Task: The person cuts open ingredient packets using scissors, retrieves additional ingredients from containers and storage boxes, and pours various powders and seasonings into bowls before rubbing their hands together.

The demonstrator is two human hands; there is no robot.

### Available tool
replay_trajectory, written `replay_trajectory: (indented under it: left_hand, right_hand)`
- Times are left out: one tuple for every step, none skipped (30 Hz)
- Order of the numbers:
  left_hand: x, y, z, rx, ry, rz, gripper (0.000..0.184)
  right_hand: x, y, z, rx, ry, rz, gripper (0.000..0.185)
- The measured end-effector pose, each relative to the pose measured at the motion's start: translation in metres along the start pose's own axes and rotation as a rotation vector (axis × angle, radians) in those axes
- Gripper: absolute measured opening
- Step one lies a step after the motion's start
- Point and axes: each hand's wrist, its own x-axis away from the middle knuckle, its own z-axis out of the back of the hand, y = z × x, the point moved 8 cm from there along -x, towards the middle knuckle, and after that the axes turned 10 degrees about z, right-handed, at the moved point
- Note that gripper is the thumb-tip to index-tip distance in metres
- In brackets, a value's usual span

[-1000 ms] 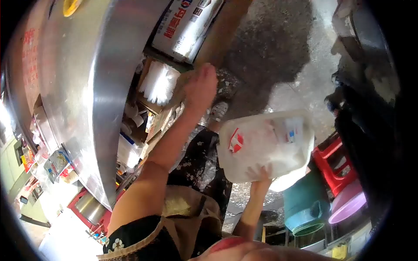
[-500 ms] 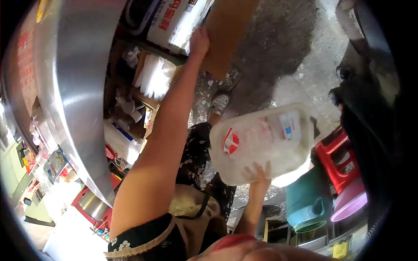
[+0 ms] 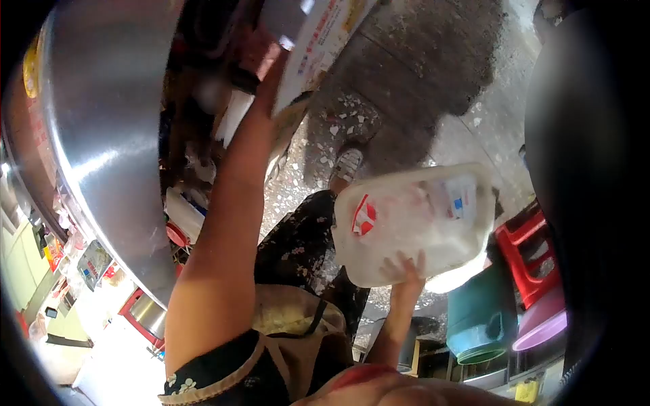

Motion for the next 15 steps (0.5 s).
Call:
replay_trajectory:
  left_hand:
    - [-0.011, -0.001, -0.004, -0.003, 0.004, -0.005, 0.091]
    - [-0.026, -0.005, 0.022, -0.541, 0.452, 0.100, 0.083]
    - [-0.031, 0.005, 0.046, -1.075, 0.899, 0.211, 0.075]
    - [-0.053, -0.008, 0.066, -1.070, 0.900, 0.216, 0.075]
    - [-0.084, -0.038, 0.090, -0.718, 0.782, 0.180, 0.079]
    - [-0.109, -0.060, 0.104, -0.372, 0.656, 0.142, 0.084]
    - [-0.117, -0.063, 0.108, -0.365, 0.657, 0.147, 0.084]
    - [-0.124, -0.061, 0.112, -0.186, 0.616, 0.076, 0.077]
    - [-0.128, -0.054, 0.116, -0.012, 0.572, 0.002, 0.069]
    - [-0.131, -0.046, 0.121, 0.159, 0.527, -0.071, 0.061]
    - [-0.133, -0.038, 0.126, 0.330, 0.478, -0.143, 0.054]
    - [-0.133, -0.032, 0.130, 0.502, 0.426, -0.212, 0.048]
    - [-0.134, -0.028, 0.132, 0.675, 0.372, -0.277, 0.042]
    - [-0.132, -0.022, 0.131, 0.765, 0.349, -0.305, 0.040]
    - [-0.126, -0.015, 0.133, 0.774, 0.355, -0.334, 0.038]
  right_hand:
    - [-0.002, -0.003, 0.000, 0.015, 0.007, 0.020, 0.067]
    - [-0.004, -0.005, -0.001, 0.031, 0.017, 0.040, 0.067]
    - [-0.005, -0.006, -0.004, 0.035, 0.014, 0.040, 0.067]
    - [-0.005, -0.007, -0.005, 0.036, 0.011, 0.048, 0.067]
    - [-0.005, -0.010, -0.006, 0.039, 0.011, 0.056, 0.066]
    - [-0.005, -0.012, -0.007, 0.047, 0.015, 0.057, 0.066]
    - [-0.005, -0.014, -0.009, 0.036, 0.012, 0.054, 0.065]
    - [-0.005, -0.015, -0.011, 0.022, 0.007, 0.050, 0.065]
    - [-0.006, -0.015, -0.012, 0.023, 0.005, 0.049, 0.065]
    - [-0.006, -0.014, -0.014, 0.025, -0.001, 0.047, 0.065]
    - [-0.007, -0.014, -0.014, 0.028, -0.007, 0.047, 0.065]
    - [-0.007, -0.014, -0.013, 0.032, -0.004, 0.043, 0.065]
    - [-0.007, -0.015, -0.012, 0.028, -0.009, 0.042, 0.065]
    - [-0.007, -0.015, -0.013, 0.022, -0.018, 0.044, 0.065]
    - [-0.007, -0.015, -0.012, 0.025, -0.021, 0.043, 0.065]
